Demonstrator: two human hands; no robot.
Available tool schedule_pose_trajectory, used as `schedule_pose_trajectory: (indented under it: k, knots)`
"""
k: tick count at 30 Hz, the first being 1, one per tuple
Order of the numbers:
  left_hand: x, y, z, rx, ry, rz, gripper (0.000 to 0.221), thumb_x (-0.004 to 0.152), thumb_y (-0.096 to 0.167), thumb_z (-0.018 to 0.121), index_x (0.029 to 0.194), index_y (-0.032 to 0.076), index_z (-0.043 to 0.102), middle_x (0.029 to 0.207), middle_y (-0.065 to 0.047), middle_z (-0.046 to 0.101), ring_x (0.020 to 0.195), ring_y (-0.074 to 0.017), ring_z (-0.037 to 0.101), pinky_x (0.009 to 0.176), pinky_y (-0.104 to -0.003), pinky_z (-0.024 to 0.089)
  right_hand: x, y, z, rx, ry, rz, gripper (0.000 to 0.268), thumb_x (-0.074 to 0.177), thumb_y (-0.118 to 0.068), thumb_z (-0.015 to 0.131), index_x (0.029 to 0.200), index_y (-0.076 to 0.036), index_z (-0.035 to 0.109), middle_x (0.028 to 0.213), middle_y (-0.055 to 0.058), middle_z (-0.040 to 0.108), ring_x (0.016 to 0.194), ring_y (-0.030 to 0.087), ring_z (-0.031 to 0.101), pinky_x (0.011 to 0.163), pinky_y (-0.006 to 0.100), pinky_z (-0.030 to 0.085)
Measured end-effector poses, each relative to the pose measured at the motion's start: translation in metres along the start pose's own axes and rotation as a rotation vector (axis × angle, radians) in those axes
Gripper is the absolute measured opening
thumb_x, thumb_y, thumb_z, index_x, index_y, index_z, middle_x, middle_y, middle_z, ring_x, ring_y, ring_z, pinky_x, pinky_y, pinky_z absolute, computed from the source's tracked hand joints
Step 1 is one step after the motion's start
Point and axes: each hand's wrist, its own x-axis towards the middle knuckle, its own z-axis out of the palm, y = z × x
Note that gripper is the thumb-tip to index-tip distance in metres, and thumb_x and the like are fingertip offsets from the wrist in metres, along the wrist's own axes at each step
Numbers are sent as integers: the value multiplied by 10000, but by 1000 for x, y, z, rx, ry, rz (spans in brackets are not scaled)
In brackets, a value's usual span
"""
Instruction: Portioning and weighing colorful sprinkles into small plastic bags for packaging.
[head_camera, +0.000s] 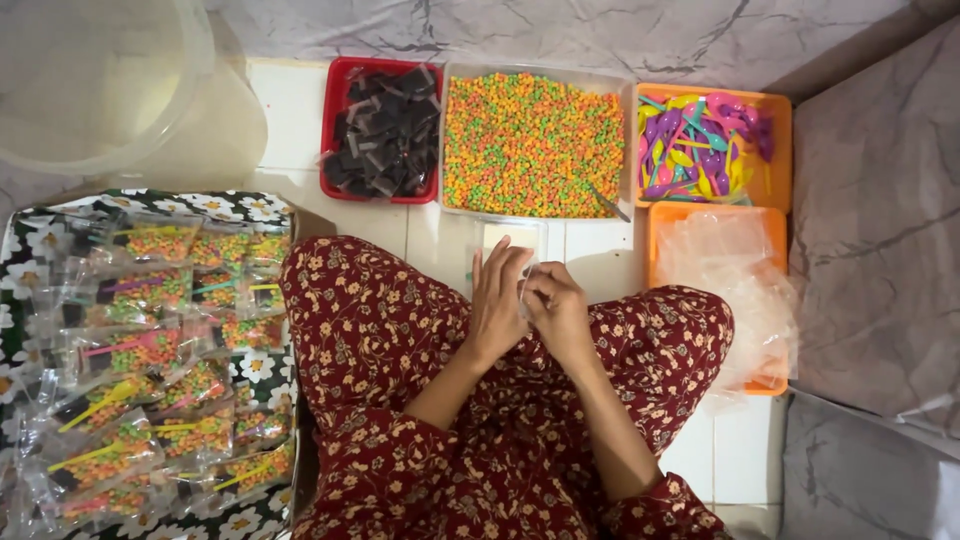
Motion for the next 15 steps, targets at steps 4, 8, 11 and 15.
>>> schedule_pose_trajectory:
  k: [4, 8, 11, 15]
  knots:
    - [-1, 1, -8, 28, -44, -17, 727, 758, -14, 756, 1417, 85, 464, 1318, -134, 537, 1415, -425, 433, 1200, -678, 186, -2, 12, -1, -25, -104, -3, 129, 849, 88, 691, 860, -18, 763, 1051, 153, 665, 865, 362, 720, 740, 419, 590]
    - [-1, -2, 0, -39, -58, -3, 688, 744, -7, 785, 1358, 96, 492, 1254, -137, 555, 1390, -443, 452, 1175, -693, 248, 2, 13, -6, -126, -147, -3, 134, 785, 98, 701, 819, -19, 759, 1028, 155, 629, 823, 397, 706, 715, 456, 593]
    - [5, -4, 7, -133, -76, 1, 700, 727, -18, 795, 1343, 94, 481, 1243, -137, 549, 1378, -454, 466, 1163, -679, 298, 4, 31, -4, -131, -72, 12, 141, 771, 100, 689, 788, -29, 743, 979, 125, 614, 796, 364, 702, 697, 412, 584]
    - [12, -8, 12, -104, -107, 18, 768, 656, 85, 890, 1321, 131, 509, 1226, -97, 581, 1348, -389, 527, 1186, -672, 243, 8, 51, -6, -74, 26, 42, 209, 811, 132, 663, 815, -45, 775, 959, 116, 605, 705, 282, 693, 637, 330, 572]
